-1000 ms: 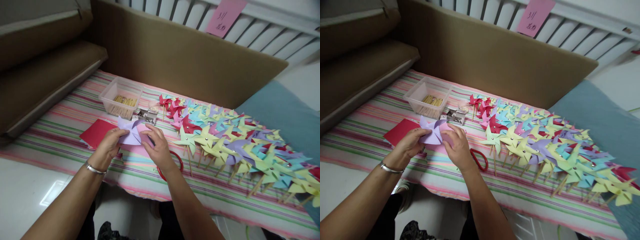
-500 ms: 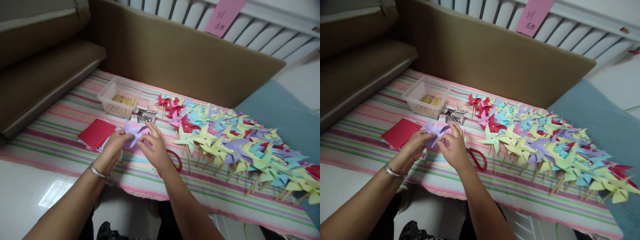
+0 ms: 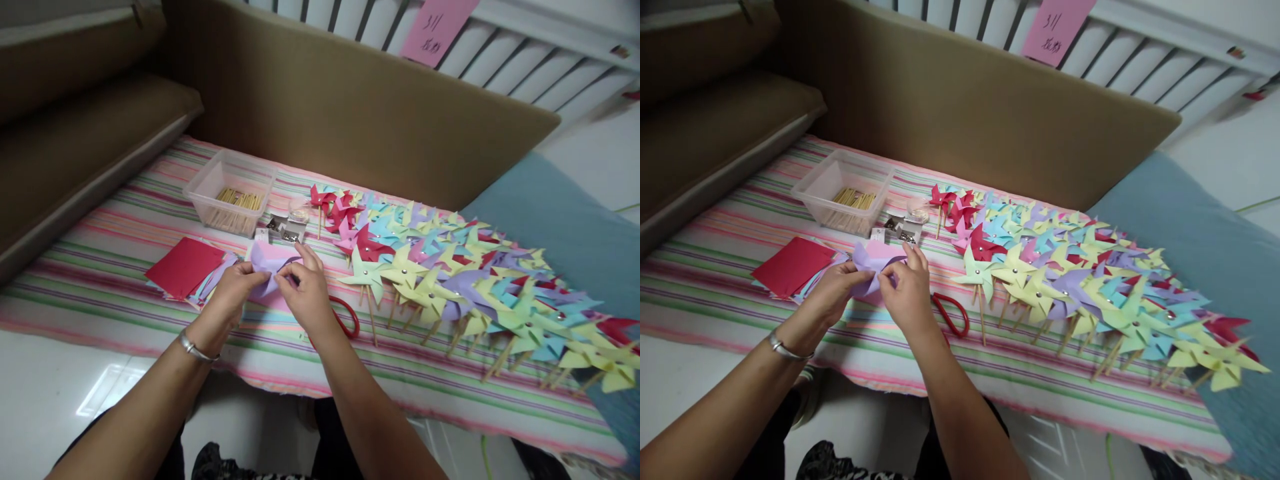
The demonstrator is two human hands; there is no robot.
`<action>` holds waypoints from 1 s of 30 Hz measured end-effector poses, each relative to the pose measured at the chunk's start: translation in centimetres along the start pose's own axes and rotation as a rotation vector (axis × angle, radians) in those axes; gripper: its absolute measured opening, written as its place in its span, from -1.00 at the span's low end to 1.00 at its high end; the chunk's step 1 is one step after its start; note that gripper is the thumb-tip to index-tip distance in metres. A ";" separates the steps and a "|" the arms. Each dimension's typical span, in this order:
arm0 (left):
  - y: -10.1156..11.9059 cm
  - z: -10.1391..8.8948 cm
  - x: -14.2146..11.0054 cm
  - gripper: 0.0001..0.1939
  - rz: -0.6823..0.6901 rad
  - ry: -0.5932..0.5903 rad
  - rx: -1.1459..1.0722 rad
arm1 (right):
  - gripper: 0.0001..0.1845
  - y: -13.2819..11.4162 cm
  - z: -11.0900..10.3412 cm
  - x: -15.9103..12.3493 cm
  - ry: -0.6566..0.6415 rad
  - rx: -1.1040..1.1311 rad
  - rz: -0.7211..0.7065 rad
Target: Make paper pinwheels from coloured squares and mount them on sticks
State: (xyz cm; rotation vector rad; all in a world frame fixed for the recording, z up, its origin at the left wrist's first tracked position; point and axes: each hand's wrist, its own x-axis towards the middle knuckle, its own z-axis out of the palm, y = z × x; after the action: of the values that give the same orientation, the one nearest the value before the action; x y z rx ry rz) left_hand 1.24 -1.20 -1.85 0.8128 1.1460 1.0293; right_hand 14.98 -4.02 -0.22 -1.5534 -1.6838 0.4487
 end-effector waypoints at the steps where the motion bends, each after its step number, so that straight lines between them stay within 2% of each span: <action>1: 0.0 0.0 0.0 -0.75 -0.002 -0.006 -0.005 | -0.96 0.0 0.0 0.0 0.003 -0.004 0.005; 14: 0.3 -0.1 -0.3 -0.75 -0.050 -0.053 -0.031 | -0.96 0.1 0.1 0.1 0.009 -0.009 0.006; 25: 0.1 0.2 -0.4 -0.76 -0.060 -0.063 -0.065 | -0.95 -0.1 0.2 0.1 -0.007 -0.077 0.102; 28: 0.3 0.1 -0.2 -0.77 -0.062 -0.033 -0.081 | -0.96 -0.1 -0.1 0.3 0.000 0.012 0.126; 30: 0.7 -0.1 0.0 -0.77 -0.053 -0.038 -0.119 | -0.88 0.1 -0.5 0.5 0.062 0.167 0.170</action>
State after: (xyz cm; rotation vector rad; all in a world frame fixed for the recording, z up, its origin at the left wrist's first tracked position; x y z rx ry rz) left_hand 0.95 -1.00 -1.26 0.7013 1.0589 1.0240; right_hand 15.45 -3.66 0.21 -1.5764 -1.4352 0.6066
